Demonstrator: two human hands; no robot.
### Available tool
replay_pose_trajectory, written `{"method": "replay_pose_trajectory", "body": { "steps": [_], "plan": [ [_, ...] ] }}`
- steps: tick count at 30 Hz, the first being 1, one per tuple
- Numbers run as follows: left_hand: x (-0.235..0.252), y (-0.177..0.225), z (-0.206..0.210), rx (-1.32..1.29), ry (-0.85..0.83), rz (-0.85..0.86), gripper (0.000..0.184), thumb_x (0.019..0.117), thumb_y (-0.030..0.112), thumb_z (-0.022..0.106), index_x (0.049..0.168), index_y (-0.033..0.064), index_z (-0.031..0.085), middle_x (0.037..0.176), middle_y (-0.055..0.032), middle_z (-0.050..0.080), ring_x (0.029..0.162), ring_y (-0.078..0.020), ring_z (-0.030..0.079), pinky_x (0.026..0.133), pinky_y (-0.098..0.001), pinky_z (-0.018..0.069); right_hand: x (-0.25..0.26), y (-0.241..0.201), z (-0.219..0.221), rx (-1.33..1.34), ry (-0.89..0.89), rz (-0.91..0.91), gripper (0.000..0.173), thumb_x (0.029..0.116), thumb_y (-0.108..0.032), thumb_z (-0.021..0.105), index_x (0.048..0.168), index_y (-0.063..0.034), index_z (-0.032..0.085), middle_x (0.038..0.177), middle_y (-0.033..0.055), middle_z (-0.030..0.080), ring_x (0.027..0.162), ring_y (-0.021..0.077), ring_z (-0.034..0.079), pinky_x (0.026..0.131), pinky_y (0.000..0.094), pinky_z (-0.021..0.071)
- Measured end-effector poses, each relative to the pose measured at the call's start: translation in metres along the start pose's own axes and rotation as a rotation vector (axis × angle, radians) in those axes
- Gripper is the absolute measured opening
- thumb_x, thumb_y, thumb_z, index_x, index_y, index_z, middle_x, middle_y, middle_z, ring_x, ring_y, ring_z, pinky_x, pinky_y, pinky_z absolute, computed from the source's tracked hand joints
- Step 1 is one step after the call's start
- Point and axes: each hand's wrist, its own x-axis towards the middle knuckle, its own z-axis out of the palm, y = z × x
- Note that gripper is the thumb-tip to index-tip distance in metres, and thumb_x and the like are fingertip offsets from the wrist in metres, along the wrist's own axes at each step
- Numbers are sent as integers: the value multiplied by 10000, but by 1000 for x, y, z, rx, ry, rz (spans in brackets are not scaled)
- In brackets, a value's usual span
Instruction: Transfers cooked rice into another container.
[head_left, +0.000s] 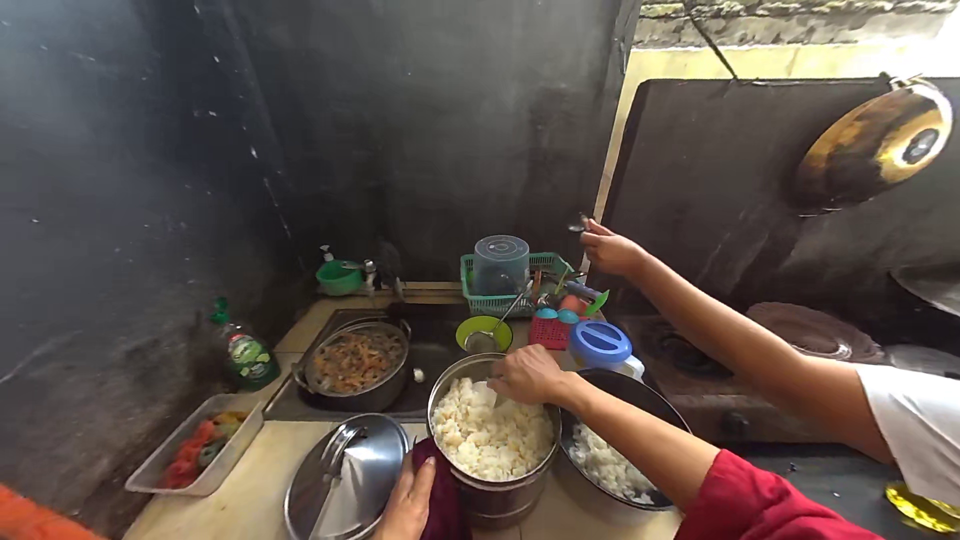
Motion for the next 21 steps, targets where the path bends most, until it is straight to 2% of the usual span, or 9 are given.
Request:
{"method": "replay_pose_trajectory", "body": {
  "steps": [5, 9, 14, 21],
  "plan": [
    [6, -3, -1, -23, -8, 27, 587, 1071, 283, 385, 1540, -60, 304, 1518, -251, 440, 1407, -192, 457, 1185, -322, 357, -6, -12, 8, 105, -37, -45, 494, 1060, -469, 416, 976, -87, 717, 874, 152, 706, 879, 370, 688, 748, 625, 487],
    [5, -2, -2, -12, -22, 35, 590, 1075, 301, 376, 1535, -61, 302, 1501, -248, 455, 1384, -180, 479, 1172, -316, 374, -13, -14, 9, 182, -81, -28, 496, 1078, -423, 366, 960, -49, 670, 859, 187, 679, 876, 398, 673, 750, 638, 465],
    [4, 1, -4, 14, -33, 10, 570, 1084, 299, 369, 1536, -45, 319, 1499, -233, 468, 1388, -172, 478, 1172, -311, 372, -24, -7, -2, 183, -88, -56, 474, 1075, -414, 382, 912, -70, 664, 807, 146, 659, 818, 349, 662, 704, 599, 459],
    [2, 4, -4, 19, -27, 11, 571, 1087, 283, 373, 1537, -63, 312, 1512, -252, 450, 1403, -197, 463, 1187, -332, 356, -58, 28, -22, 236, -50, 97, 470, 1081, -433, 417, 949, -95, 716, 863, 114, 704, 888, 310, 682, 780, 591, 477]
  ]
}}
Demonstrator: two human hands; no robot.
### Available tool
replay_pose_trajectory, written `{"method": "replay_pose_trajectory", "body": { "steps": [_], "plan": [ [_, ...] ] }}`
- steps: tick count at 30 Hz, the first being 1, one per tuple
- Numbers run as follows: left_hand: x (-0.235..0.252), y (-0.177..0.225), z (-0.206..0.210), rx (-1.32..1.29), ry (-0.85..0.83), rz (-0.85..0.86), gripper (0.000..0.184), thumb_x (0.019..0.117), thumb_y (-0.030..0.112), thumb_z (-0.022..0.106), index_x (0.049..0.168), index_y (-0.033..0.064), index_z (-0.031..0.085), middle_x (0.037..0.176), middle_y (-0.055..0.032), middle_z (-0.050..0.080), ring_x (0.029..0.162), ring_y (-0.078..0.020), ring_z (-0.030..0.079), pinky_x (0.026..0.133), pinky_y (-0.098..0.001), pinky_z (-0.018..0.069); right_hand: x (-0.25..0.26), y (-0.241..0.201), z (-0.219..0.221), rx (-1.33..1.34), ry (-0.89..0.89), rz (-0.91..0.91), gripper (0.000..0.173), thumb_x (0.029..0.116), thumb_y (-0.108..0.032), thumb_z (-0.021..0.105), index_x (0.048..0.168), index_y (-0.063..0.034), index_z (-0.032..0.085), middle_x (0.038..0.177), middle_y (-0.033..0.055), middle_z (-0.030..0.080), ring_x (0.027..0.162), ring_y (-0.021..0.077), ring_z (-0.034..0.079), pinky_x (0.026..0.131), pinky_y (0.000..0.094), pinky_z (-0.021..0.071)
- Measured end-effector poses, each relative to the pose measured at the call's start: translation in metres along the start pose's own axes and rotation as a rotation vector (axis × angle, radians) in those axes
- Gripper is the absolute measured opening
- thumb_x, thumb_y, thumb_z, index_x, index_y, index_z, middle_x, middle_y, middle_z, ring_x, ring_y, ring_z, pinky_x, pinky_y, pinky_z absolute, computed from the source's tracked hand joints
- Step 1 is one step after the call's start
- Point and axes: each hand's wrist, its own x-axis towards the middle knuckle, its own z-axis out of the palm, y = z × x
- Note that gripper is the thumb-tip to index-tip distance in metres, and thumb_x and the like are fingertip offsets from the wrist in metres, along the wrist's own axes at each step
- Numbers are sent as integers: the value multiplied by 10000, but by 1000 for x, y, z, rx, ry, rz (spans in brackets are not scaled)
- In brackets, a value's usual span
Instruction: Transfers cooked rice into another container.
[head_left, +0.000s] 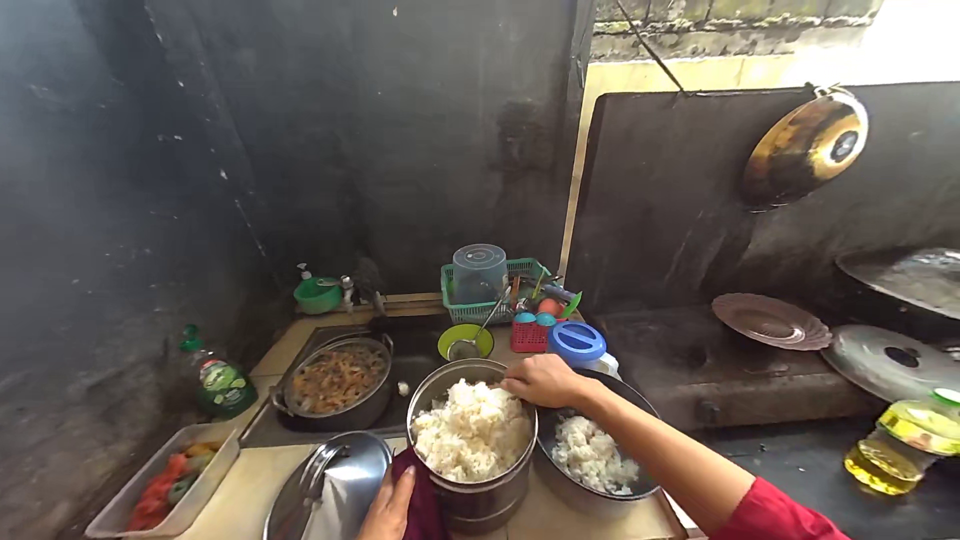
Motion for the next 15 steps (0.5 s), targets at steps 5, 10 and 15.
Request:
{"method": "replay_pose_trajectory", "body": {
  "steps": [5, 10, 15],
  "plan": [
    [-1, 2, -2, 13, -19, 3, 571, 1096, 259, 362, 1548, -81, 278, 1538, -273, 408, 1432, -215, 428, 1204, -341, 327, -19, 16, -8, 75, 96, 114, 449, 1078, -438, 423, 1019, -133, 747, 895, 104, 719, 901, 299, 685, 793, 587, 489],
    [-1, 0, -3, -2, -36, 4, 569, 1095, 253, 357, 1547, -82, 270, 1535, -271, 403, 1422, -199, 430, 1193, -320, 334, -19, 11, -4, 41, 104, 166, 453, 1074, -437, 424, 961, -129, 736, 867, 100, 708, 879, 299, 681, 764, 584, 484],
    [-3, 2, -3, -23, -31, -11, 563, 1098, 254, 350, 1549, -71, 268, 1533, -263, 404, 1409, -179, 442, 1185, -306, 343, -24, 15, -2, 253, 147, 192, 458, 1077, -440, 435, 987, -116, 746, 889, 107, 704, 890, 290, 671, 795, 589, 491]
  ]
}}
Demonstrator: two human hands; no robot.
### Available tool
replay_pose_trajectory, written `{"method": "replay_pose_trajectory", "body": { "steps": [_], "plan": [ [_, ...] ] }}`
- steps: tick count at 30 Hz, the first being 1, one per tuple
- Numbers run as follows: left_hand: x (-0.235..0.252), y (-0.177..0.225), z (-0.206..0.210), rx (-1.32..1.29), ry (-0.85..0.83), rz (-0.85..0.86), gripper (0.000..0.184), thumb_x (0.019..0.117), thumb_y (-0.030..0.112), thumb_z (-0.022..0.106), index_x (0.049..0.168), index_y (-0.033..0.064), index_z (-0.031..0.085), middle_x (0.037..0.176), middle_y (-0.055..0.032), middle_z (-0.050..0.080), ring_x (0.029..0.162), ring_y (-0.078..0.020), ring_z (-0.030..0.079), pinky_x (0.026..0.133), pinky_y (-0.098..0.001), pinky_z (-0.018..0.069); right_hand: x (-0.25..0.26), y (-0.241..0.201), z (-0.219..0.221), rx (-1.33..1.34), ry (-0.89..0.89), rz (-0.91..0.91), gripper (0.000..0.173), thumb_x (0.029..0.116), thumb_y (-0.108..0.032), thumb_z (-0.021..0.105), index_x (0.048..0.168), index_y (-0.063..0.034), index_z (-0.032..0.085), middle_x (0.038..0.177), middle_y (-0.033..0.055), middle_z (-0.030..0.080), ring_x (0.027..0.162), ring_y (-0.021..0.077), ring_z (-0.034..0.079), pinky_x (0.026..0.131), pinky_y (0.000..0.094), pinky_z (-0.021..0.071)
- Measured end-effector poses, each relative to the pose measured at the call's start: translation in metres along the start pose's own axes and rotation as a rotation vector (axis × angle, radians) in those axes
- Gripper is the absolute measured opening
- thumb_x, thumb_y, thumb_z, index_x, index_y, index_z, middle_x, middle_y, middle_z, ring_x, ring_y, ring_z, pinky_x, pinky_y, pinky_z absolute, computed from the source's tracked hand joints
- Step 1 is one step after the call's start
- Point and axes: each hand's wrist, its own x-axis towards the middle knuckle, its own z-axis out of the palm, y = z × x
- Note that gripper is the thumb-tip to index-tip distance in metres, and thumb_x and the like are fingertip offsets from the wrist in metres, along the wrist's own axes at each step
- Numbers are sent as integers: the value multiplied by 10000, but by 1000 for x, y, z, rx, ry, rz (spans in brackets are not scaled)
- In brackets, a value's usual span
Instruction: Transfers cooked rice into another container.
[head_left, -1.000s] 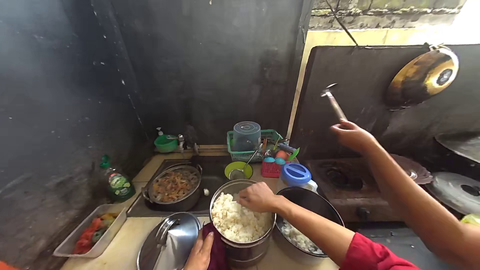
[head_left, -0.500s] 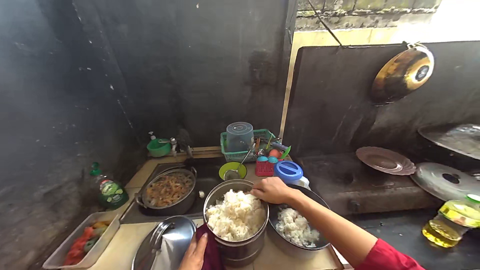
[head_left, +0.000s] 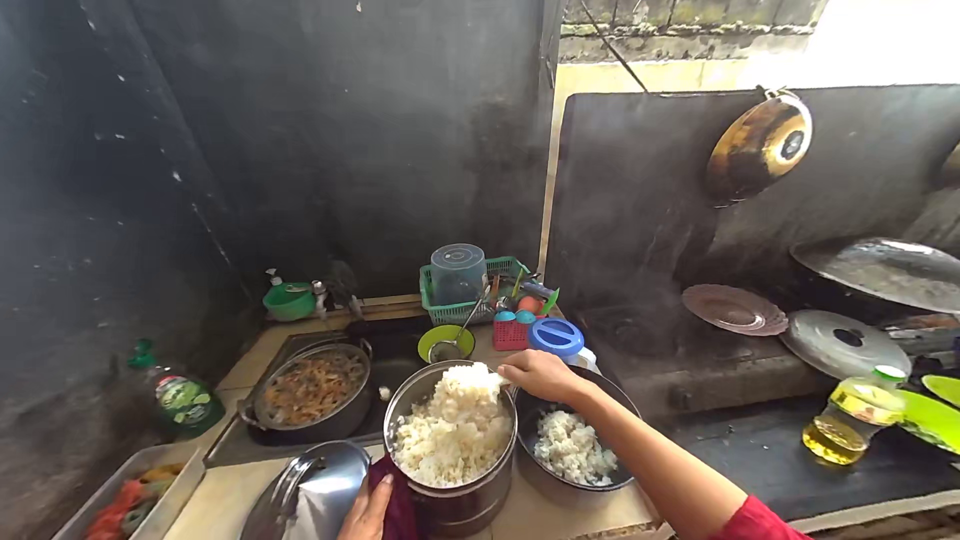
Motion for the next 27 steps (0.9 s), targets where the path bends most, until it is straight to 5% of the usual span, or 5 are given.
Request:
{"method": "replay_pose_trajectory", "body": {
  "steps": [6, 11, 17, 23, 27],
  "plan": [
    [0, 1, 1, 4, 9, -22, 565, 1097, 258, 346, 1555, -64, 272, 1545, -251, 405, 1420, -176, 435, 1194, -303, 332, -48, 26, -37, 269, 174, 11, 430, 1091, -350, 433, 941, -71, 724, 700, 56, 581, 632, 199, 548, 626, 447, 469],
    [0, -1, 0, -9, -2, -20, 558, 1102, 263, 328, 1554, -58, 266, 1533, -232, 414, 1389, -133, 454, 1171, -273, 357, -128, 58, -68, -116, 349, 96, 237, 1048, -342, 556, 1093, -218, 752, 904, 6, 717, 835, 203, 688, 753, 549, 557],
    [-1, -1, 0, 44, -7, -2, 579, 1106, 272, 305, 1558, -84, 240, 1563, -271, 362, 1443, -184, 400, 1208, -309, 308, -140, 125, 34, -702, 539, 12, 108, 973, -152, 641, 947, -106, 736, 877, 112, 710, 837, 322, 699, 757, 531, 538],
    [-5, 5, 0, 31, -16, -26, 583, 1105, 274, 307, 1570, -67, 225, 1581, -259, 341, 1456, -174, 379, 1213, -298, 293, -141, 59, -26, -629, 677, -52, 239, 1013, -254, 543, 1008, -124, 743, 857, 79, 690, 794, 295, 678, 687, 509, 526],
    [-3, 4, 0, 27, 12, -44, 565, 1101, 282, 323, 1557, -49, 292, 1560, -230, 399, 1443, -166, 407, 1207, -296, 310, -108, -20, -64, -600, 616, -281, 291, 993, -350, 550, 875, -155, 730, 718, 11, 653, 677, 211, 661, 589, 424, 509]
  ]
}}
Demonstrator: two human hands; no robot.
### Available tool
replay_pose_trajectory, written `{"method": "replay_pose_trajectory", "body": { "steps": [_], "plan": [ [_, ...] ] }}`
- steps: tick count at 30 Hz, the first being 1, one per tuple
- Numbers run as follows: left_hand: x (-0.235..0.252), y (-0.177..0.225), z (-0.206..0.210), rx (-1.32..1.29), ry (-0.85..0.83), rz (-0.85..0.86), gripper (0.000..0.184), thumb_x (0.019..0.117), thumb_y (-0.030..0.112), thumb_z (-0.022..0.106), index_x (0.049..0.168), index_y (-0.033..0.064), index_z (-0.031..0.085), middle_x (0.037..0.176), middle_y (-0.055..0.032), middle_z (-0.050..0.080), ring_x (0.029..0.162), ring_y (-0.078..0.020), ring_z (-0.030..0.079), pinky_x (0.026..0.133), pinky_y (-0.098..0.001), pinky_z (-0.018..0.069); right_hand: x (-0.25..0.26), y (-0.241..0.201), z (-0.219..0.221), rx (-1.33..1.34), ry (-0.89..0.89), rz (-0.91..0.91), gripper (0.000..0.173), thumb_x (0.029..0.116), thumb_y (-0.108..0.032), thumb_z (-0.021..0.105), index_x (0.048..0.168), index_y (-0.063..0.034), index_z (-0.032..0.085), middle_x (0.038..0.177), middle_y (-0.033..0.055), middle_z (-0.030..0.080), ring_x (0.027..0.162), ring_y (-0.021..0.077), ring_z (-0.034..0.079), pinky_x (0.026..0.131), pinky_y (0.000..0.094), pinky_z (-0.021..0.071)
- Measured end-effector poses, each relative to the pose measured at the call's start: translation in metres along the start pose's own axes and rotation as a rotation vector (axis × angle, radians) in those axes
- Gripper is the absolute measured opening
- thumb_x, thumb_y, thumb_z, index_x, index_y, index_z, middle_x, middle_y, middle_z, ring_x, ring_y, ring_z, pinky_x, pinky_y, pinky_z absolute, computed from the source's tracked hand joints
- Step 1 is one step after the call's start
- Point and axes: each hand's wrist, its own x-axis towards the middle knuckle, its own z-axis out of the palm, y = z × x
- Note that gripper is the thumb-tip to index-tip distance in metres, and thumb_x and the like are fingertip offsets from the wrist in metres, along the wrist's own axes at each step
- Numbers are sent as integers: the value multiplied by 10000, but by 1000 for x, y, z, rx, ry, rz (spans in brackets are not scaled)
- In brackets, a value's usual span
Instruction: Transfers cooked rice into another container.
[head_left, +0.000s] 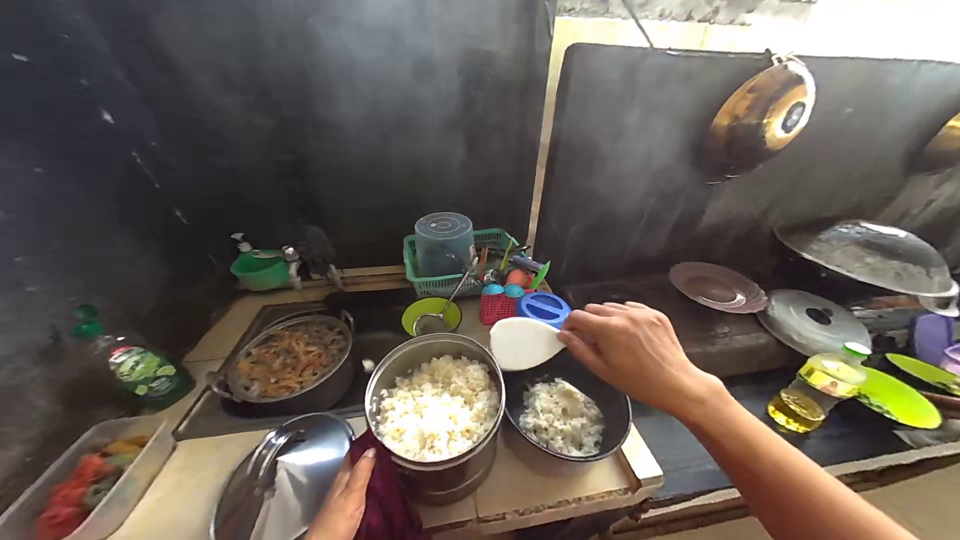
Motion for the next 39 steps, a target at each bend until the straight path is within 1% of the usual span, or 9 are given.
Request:
{"method": "replay_pose_trajectory", "body": {
  "steps": [3, 6, 9, 11, 16, 21, 27, 32, 39],
  "plan": [
    [2, -4, 0, 12, 1, -6, 579, 1097, 330, 333, 1551, -29, 329, 1559, -216, 415, 1449, -173, 407, 1213, -313, 310, 48, -33, 11, 14, -252, -162, 291, 983, -362, 597, 817, -155, 717, 694, 19, 651, 673, 222, 663, 601, 460, 509],
    [1, -3, 1, 13, -8, -4, 580, 1100, 339, 323, 1547, -30, 333, 1555, -218, 418, 1446, -177, 414, 1211, -316, 316, 78, -63, 44, 1, -668, -188, 364, 1019, -412, 562, 882, -118, 728, 779, 94, 682, 778, 310, 674, 679, 549, 491],
    [2, -2, 2, 17, -23, -18, 591, 1097, 353, 313, 1547, -30, 332, 1549, -219, 425, 1441, -179, 423, 1208, -319, 327, 69, -73, 99, 167, -777, -186, 421, 1021, -480, 539, 902, -128, 737, 776, 96, 685, 792, 320, 676, 697, 579, 488],
    [3, 0, 1, 28, -47, -20, 582, 1100, 344, 301, 1541, -34, 344, 1542, -217, 436, 1435, -172, 428, 1208, -314, 324, 60, -86, 126, 257, -814, -173, 453, 1042, -481, 492, 959, -103, 727, 832, 136, 696, 848, 359, 682, 734, 619, 485],
    [4, 3, -3, 12, -92, -31, 592, 1100, 356, 299, 1563, -13, 310, 1559, -189, 424, 1441, -144, 418, 1209, -294, 321, 73, -116, 154, 309, -851, -268, 471, 1076, -424, 399, 910, -66, 658, 793, 150, 650, 816, 362, 661, 689, 589, 460],
    [7, -2, 0, 20, -68, 27, 578, 1096, 315, 295, 1536, -57, 334, 1538, -223, 434, 1433, -159, 426, 1209, -298, 317, 69, -103, 163, 411, -822, -311, 459, 1072, -423, 415, 918, -68, 661, 782, 150, 647, 805, 365, 660, 679, 606, 460],
    [6, -5, -2, 30, -69, 32, 560, 1098, 295, 300, 1523, -68, 346, 1518, -230, 450, 1415, -153, 443, 1199, -291, 328, 65, -84, 147, 471, -769, -313, 469, 1083, -445, 414, 941, -78, 670, 780, 130, 647, 787, 337, 656, 677, 579, 464],
    [5, -3, -4, 39, -74, 13, 575, 1094, 298, 311, 1538, -67, 319, 1542, -247, 414, 1436, -173, 418, 1210, -305, 311, 66, -61, 133, 508, -727, -224, 455, 1085, -441, 434, 978, -88, 701, 804, 116, 663, 797, 305, 660, 714, 564, 478],
    [3, 0, -5, 68, -79, -10, 573, 1102, 287, 287, 1535, -87, 310, 1549, -269, 393, 1448, -192, 401, 1216, -320, 297, 67, -31, 128, 450, -645, -65, 430, 1069, -437, 479, 915, -108, 709, 781, 95, 667, 796, 291, 666, 706, 557, 488]
  ]
}}
